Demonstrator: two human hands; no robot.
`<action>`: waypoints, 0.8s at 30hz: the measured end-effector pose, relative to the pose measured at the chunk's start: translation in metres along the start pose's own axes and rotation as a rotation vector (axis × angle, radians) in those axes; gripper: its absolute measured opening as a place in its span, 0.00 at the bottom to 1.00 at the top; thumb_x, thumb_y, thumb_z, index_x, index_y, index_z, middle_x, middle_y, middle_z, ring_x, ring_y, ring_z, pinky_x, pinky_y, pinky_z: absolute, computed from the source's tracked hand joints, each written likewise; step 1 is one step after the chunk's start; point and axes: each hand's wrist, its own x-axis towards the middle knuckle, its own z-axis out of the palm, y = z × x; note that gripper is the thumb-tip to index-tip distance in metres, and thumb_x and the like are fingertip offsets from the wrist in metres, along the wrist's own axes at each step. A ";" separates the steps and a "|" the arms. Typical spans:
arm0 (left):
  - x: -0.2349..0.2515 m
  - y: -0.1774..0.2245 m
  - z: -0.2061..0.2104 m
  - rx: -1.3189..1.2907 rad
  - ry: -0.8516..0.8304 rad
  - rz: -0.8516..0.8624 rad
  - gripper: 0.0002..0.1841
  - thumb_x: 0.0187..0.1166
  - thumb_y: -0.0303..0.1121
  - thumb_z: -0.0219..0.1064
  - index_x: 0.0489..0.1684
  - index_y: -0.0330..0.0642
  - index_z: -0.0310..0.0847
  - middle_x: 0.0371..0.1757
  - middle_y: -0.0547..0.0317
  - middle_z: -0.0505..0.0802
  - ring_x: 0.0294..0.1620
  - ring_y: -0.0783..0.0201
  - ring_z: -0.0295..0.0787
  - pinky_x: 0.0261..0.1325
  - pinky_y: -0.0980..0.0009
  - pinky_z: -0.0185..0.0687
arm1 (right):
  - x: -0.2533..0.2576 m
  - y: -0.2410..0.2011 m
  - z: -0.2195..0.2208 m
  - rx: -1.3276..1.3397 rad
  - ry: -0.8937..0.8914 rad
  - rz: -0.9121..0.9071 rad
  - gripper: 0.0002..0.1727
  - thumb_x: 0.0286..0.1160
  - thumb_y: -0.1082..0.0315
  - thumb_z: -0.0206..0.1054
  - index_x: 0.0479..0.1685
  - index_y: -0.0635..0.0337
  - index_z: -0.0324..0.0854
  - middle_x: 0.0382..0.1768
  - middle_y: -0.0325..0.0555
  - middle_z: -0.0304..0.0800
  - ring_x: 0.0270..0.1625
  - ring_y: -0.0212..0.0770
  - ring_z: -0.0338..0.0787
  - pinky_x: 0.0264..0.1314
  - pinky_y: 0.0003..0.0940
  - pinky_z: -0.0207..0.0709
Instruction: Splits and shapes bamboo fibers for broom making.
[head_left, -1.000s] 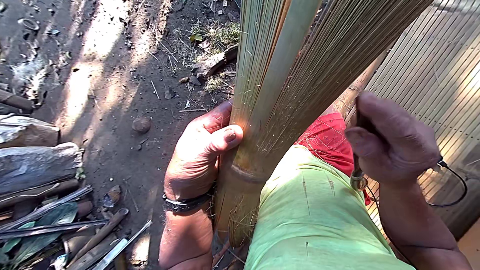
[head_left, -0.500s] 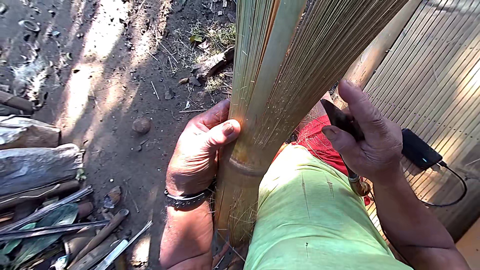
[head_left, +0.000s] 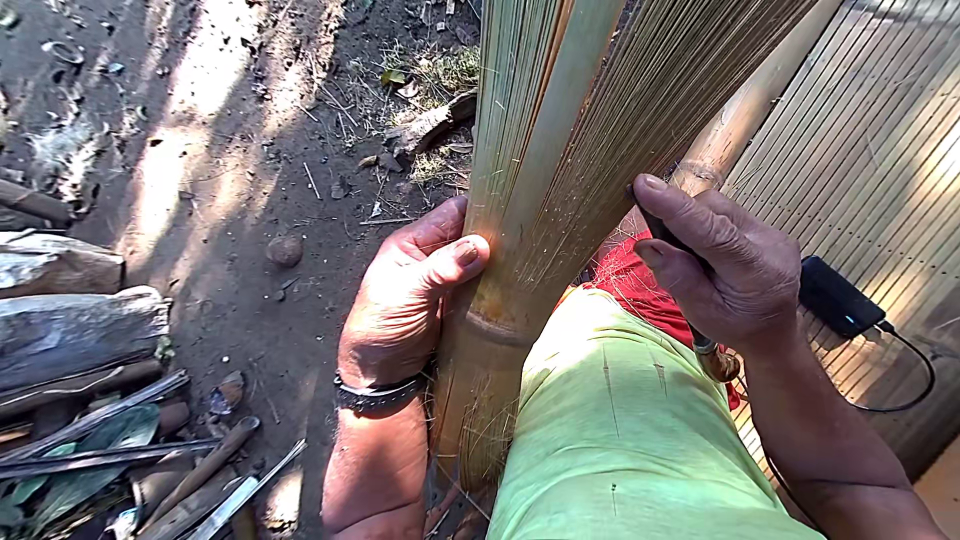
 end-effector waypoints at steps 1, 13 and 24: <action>0.000 0.000 0.000 0.001 0.005 -0.007 0.20 0.88 0.37 0.60 0.76 0.41 0.75 0.52 0.56 0.93 0.44 0.69 0.94 0.45 0.74 0.93 | 0.001 0.001 -0.002 0.000 0.006 0.003 0.26 0.83 0.66 0.67 0.82 0.50 0.78 0.40 0.42 0.82 0.36 0.31 0.83 0.34 0.25 0.80; 0.001 -0.006 -0.009 -0.044 0.008 -0.021 0.19 0.89 0.35 0.58 0.74 0.39 0.77 0.45 0.57 0.93 0.34 0.72 0.92 0.37 0.79 0.91 | -0.020 0.002 0.014 0.081 -0.096 0.032 0.31 0.82 0.64 0.68 0.86 0.53 0.71 0.43 0.43 0.84 0.35 0.30 0.83 0.32 0.27 0.83; 0.001 -0.005 -0.009 -0.066 -0.006 -0.011 0.19 0.90 0.34 0.57 0.74 0.39 0.77 0.48 0.56 0.94 0.40 0.71 0.93 0.44 0.77 0.91 | -0.011 -0.004 0.027 0.059 -0.104 -0.039 0.26 0.82 0.64 0.68 0.80 0.46 0.79 0.35 0.40 0.78 0.30 0.30 0.77 0.25 0.24 0.72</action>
